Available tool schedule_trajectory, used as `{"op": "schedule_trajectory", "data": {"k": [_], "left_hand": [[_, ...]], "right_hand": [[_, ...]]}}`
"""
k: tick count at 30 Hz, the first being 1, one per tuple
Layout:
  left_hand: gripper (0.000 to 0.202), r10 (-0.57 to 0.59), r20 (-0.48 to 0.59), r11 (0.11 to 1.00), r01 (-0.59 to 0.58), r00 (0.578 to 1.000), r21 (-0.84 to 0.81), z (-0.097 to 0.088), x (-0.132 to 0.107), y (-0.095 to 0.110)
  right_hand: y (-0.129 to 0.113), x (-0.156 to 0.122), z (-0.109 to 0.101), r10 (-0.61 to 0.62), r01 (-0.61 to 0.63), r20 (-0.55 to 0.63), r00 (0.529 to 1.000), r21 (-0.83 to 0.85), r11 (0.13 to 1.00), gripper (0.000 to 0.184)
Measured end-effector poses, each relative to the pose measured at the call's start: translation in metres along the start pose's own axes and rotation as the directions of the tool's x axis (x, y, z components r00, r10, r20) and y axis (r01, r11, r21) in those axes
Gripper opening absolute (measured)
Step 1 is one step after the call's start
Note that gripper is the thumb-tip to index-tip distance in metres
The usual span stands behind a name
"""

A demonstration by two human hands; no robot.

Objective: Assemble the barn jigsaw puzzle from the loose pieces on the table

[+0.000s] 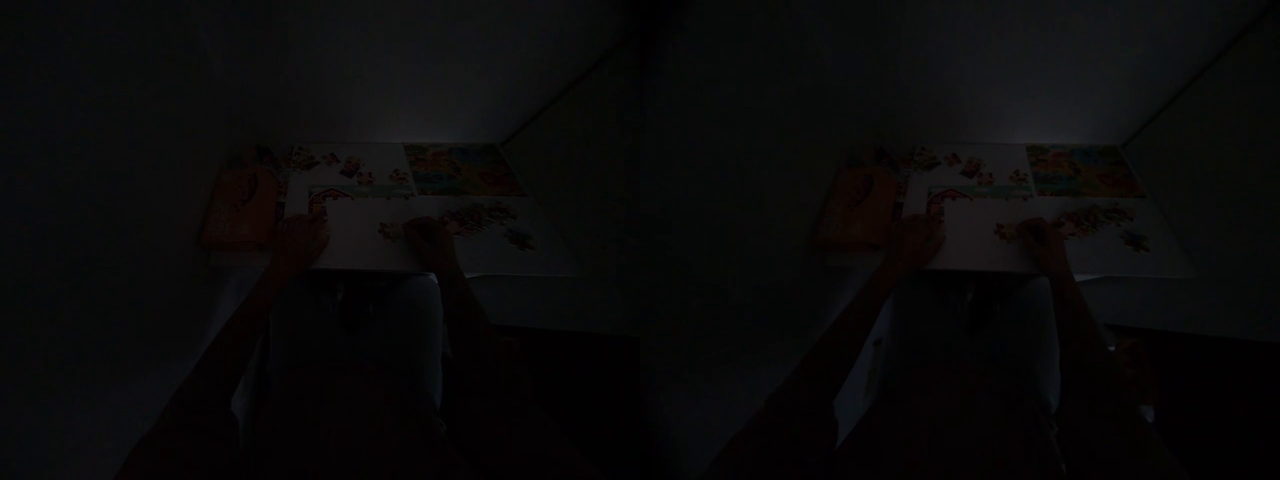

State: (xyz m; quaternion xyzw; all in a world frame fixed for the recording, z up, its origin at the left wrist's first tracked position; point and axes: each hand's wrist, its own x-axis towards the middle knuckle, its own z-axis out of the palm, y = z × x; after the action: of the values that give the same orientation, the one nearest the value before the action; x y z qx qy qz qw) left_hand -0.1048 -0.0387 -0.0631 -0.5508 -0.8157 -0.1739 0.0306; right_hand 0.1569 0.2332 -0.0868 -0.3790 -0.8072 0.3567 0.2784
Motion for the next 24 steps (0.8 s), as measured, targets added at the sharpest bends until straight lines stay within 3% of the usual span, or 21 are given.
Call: {"op": "schedule_trajectory", "data": {"k": [11,24], "left_hand": [[0.065,-0.071,0.060,0.997,0.071,0.996,0.008,-0.0016,-0.0043,-0.0050],[0.078,-0.023,0.077,1.000,0.022,0.997,0.013,-0.0037,-0.0058,-0.0063]], "right_hand": [[-0.0036,-0.0025,-0.0001,0.001,-0.001,0.009,1.000,0.011,1.000,0.034],[-0.0044,-0.0045,-0.0008,0.011,-0.010,0.024,1.000,-0.043,0.999,0.038]]}}
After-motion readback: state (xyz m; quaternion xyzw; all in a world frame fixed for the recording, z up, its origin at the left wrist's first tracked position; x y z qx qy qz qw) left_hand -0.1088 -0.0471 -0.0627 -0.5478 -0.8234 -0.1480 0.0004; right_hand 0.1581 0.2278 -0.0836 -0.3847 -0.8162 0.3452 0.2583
